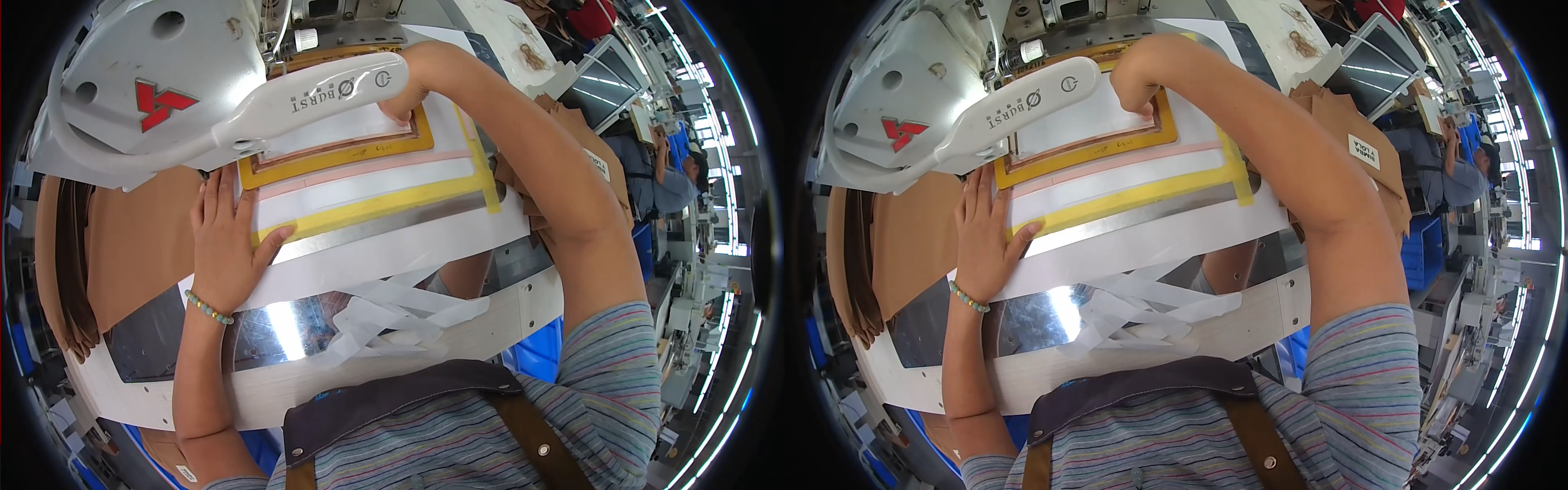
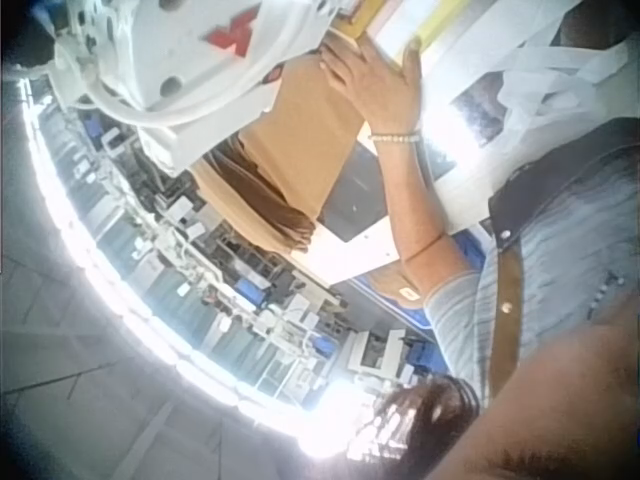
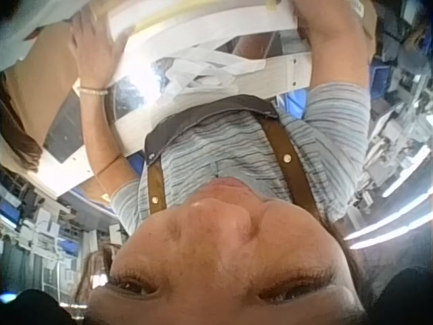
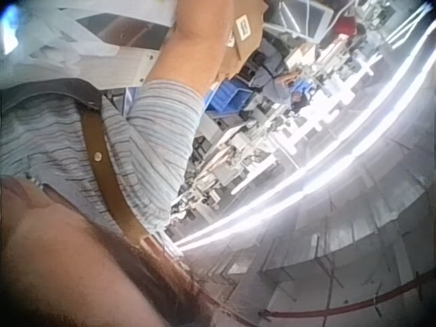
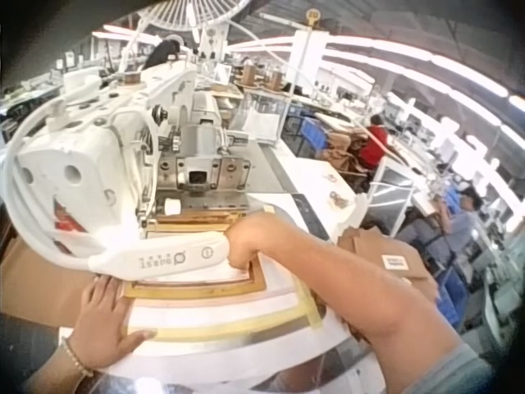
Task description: The recorder places leather patches into a guide and uses an automated industrial sewing machine to stitch them onto leather components.
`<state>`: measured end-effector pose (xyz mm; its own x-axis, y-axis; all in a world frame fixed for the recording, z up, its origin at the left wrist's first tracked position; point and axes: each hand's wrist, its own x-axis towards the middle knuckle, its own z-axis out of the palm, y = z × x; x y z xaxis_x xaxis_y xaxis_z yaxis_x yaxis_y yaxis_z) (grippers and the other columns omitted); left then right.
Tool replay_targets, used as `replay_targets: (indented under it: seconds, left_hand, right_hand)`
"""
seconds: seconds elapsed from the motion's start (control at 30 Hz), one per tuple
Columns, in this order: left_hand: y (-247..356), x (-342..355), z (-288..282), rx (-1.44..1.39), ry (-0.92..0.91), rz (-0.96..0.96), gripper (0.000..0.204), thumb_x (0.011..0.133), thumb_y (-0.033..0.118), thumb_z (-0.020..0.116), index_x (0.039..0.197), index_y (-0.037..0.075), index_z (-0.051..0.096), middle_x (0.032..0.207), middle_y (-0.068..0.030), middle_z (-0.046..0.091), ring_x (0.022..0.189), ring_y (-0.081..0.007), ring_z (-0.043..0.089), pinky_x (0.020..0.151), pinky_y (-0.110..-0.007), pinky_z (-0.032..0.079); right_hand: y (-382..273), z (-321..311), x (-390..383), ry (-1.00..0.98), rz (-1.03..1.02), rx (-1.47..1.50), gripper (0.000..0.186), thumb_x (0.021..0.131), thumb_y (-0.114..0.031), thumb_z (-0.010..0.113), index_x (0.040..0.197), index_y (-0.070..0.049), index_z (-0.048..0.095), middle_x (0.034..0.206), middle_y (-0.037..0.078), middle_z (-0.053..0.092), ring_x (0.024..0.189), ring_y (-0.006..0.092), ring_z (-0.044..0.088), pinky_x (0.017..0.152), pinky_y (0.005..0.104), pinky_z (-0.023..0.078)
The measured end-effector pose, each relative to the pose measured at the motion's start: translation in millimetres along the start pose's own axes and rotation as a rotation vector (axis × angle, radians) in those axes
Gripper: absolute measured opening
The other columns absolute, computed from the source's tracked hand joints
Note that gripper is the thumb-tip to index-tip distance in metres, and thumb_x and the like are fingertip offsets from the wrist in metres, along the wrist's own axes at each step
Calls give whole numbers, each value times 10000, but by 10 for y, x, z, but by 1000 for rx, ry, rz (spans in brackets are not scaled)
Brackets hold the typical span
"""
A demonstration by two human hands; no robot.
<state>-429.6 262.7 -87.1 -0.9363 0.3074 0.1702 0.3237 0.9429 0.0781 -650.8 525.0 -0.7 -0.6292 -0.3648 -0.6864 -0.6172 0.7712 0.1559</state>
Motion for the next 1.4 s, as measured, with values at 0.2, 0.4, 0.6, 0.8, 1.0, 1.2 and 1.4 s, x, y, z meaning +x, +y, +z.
replay_targets:
  seconds: [0.2,0.4,0.6,0.8,1.0,1.2,1.4]
  left_hand:
    - [13,3,0,-3,10,0,801,1027,581,579,1557,-15,505,1701,-285,320,1580,-477,248,1270,-564,202]
    - [5,-2,5,-15,26,8,811,1029,586,574,1575,-7,486,1709,-276,311,1588,-467,240,1273,-560,201]
    - [2,-9,3,-3,20,1,794,1026,579,582,1555,-9,506,1699,-289,320,1578,-470,261,1268,-554,216]
    - [-17,-14,28,-24,56,8,790,1024,584,584,1529,-20,526,1681,-297,344,1572,-469,278,1266,-552,223]
    - [-2,-3,21,-39,72,15,798,1025,610,571,1486,-42,554,1679,-303,345,1576,-467,277,1267,-552,220]
    - [-11,-11,38,-26,61,7,800,1027,621,557,1475,-42,565,1677,-310,345,1576,-469,278,1269,-547,220]
    - [-15,-6,45,-16,67,14,796,1028,610,563,1498,-33,544,1681,-305,342,1577,-465,278,1272,-542,217]
  right_hand:
    - [-120,121,155,71,85,-105,308,727,-152,791,1029,-129,846,1116,116,788,1007,303,735,870,468,557]
    - [-127,156,165,183,60,-192,267,577,-86,694,824,-136,784,920,62,766,821,251,706,764,396,537]
    - [-146,57,103,97,59,-253,268,667,-138,778,932,-115,807,962,85,773,829,267,717,731,408,523]
    - [-113,72,-141,183,-52,-174,217,720,-131,793,923,-157,723,937,66,743,886,269,705,770,435,568]
    - [44,181,-405,405,-16,74,153,744,-140,779,875,-175,708,890,49,725,885,260,703,776,404,566]
    - [-44,261,-424,399,-207,239,90,820,-91,655,827,-111,742,862,80,735,866,285,707,785,399,571]
    - [-169,384,-293,281,-80,-128,208,884,-109,635,980,-92,818,1101,104,737,1223,288,618,1070,497,432]
